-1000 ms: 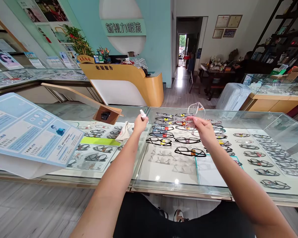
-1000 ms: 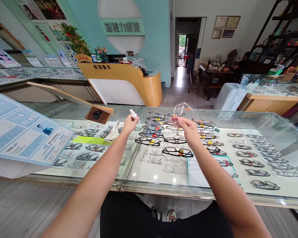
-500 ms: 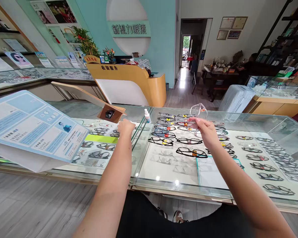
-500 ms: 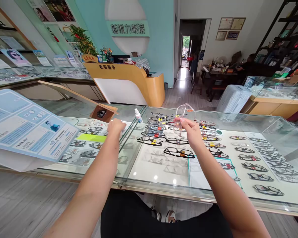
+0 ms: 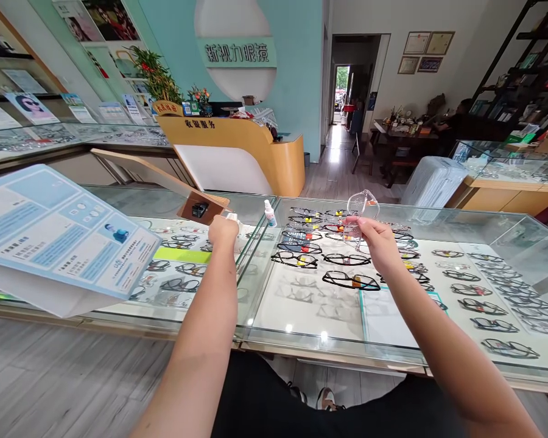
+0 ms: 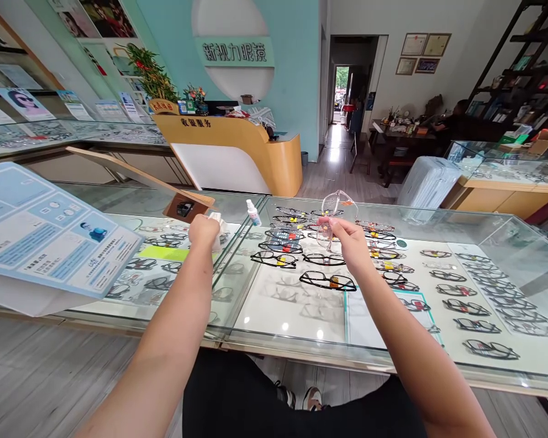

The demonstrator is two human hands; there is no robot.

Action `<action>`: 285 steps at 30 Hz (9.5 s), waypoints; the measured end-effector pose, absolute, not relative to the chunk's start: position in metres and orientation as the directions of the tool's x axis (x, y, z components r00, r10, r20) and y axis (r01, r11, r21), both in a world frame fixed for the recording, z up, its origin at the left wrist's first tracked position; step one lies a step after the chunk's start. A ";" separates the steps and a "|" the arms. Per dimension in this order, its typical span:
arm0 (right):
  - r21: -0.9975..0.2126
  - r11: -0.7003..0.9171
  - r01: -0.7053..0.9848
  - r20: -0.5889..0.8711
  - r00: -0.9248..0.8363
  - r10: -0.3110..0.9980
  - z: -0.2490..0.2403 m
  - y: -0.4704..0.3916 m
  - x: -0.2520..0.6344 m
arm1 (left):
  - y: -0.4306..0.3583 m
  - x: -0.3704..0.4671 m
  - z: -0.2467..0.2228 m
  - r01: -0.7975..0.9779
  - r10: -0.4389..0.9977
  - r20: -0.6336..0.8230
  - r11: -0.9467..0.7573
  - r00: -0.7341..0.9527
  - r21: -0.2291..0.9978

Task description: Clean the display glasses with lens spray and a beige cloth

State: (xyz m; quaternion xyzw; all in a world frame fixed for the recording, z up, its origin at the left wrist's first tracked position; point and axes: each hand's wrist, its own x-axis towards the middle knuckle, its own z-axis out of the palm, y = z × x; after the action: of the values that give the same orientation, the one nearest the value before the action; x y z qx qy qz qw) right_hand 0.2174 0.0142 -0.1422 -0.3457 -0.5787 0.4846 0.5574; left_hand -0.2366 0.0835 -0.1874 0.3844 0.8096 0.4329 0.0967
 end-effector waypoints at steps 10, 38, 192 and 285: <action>-0.941 0.305 -0.147 0.322 -0.114 0.940 -0.124 0.008 0.223 | 0.056 -0.164 -0.111 0.502 0.667 0.364 0.018 -0.651 0.865; -0.827 0.430 -0.362 0.536 -0.281 0.796 -0.011 -0.001 0.185 | 0.028 0.012 -0.030 -0.375 0.954 0.261 -0.191 0.145 0.907; -0.752 0.659 0.004 0.658 -0.037 0.752 -0.017 0.019 0.198 | 0.014 0.021 -0.033 -0.318 0.927 0.362 -0.315 0.100 0.894; -0.759 0.536 -0.370 0.635 -0.240 0.734 -0.025 0.005 0.179 | 0.003 0.029 -0.033 -0.297 0.827 0.549 -0.496 0.124 0.816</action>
State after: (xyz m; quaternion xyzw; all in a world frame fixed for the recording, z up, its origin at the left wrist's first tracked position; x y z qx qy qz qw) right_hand 0.1789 0.0050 -0.0249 -0.1425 -0.6386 0.4604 0.5999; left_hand 0.0288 0.0028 -0.0330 0.5992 0.2210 0.6238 0.4505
